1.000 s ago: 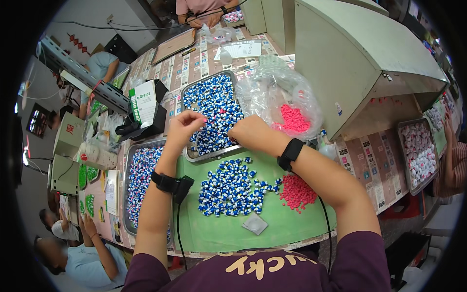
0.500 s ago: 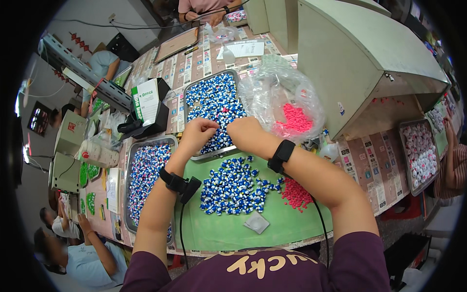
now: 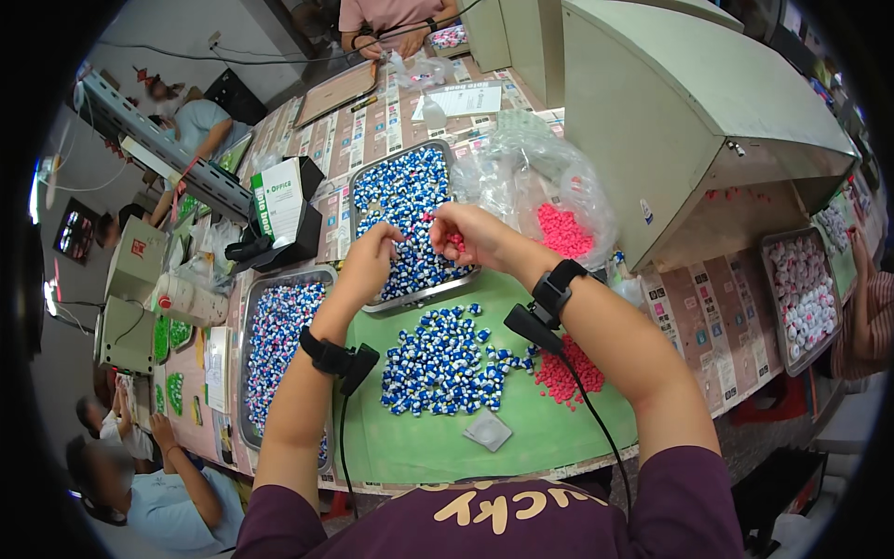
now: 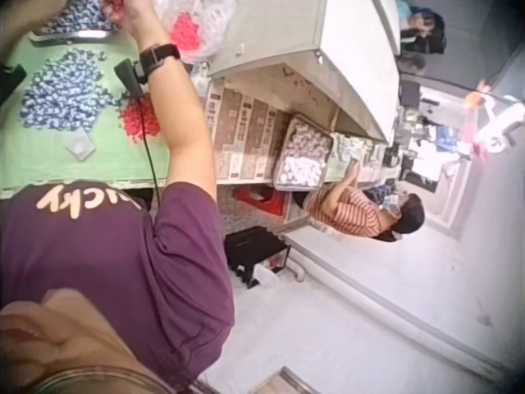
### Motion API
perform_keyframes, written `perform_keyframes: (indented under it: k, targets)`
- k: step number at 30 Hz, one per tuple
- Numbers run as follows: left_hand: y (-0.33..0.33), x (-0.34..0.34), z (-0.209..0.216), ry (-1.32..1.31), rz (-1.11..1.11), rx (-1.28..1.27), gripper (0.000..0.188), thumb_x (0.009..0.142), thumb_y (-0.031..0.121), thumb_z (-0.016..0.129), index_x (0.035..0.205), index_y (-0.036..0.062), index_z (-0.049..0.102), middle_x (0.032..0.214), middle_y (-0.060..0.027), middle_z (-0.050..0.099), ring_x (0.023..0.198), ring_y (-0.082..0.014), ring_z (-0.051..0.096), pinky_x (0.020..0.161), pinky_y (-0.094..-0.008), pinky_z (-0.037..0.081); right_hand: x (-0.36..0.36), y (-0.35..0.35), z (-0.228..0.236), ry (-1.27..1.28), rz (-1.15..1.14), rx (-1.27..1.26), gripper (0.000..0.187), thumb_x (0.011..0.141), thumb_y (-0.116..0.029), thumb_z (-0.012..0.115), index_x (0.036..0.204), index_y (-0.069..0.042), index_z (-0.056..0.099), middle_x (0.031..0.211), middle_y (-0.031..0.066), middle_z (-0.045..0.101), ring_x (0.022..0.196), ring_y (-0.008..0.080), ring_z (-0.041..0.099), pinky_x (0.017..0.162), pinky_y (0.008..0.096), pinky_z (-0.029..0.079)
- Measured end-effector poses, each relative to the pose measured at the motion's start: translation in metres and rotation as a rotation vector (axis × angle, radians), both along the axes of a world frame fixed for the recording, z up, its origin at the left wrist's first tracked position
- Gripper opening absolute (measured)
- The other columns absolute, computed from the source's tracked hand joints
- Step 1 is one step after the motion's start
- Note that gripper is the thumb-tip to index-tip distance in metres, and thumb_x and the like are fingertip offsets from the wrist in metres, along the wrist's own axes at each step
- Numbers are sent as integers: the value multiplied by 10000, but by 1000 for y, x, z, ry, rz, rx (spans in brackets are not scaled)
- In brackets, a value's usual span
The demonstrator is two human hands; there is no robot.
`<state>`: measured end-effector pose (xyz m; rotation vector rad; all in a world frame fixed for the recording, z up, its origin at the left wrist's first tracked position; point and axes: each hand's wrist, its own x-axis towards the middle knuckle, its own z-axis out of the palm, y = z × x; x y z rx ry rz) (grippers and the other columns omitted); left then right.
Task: The person sits at a table in a workshop and assembles small capsules by hand. They pick up blue and white capsule halves from a tray and pink caps from a pile, then fit the pink caps onto the blue halves. The assembled capsules are placed into a pile on the table.
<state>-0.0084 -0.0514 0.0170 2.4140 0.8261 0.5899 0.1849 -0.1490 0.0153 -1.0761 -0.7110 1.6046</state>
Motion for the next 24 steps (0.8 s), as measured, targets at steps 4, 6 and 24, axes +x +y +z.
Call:
perform_keyframes:
  k: [4, 6, 24]
  targets:
    - [-1, -9, -1, 70, 11, 16, 147, 876, 108, 532, 924, 42, 654, 809, -143, 634, 753, -279, 628, 700, -370, 476, -23, 20, -15, -964, 24, 332, 281, 879, -348, 601, 835, -88, 701, 665, 81, 639, 583, 207, 593, 551, 351, 450]
    - [-5, -9, 1, 155, -7, 79, 149, 845, 135, 582, 926, 50, 673, 850, -136, 650, 779, -282, 631, 710, -378, 486, -37, 15, -10, -1367, 54, 343, 194, 858, -282, 590, 953, -171, 717, 862, 132, 693, 835, 322, 664, 739, 449, 511]
    - [-22, 7, -4, 335, 21, 336, 115, 779, 171, 674, 872, 174, 742, 836, -80, 597, 798, -283, 627, 684, -409, 502, -15, -6, -9, -1587, 162, 383, 189, 820, -209, 560, 902, -178, 727, 840, 102, 700, 813, 296, 677, 716, 433, 534]
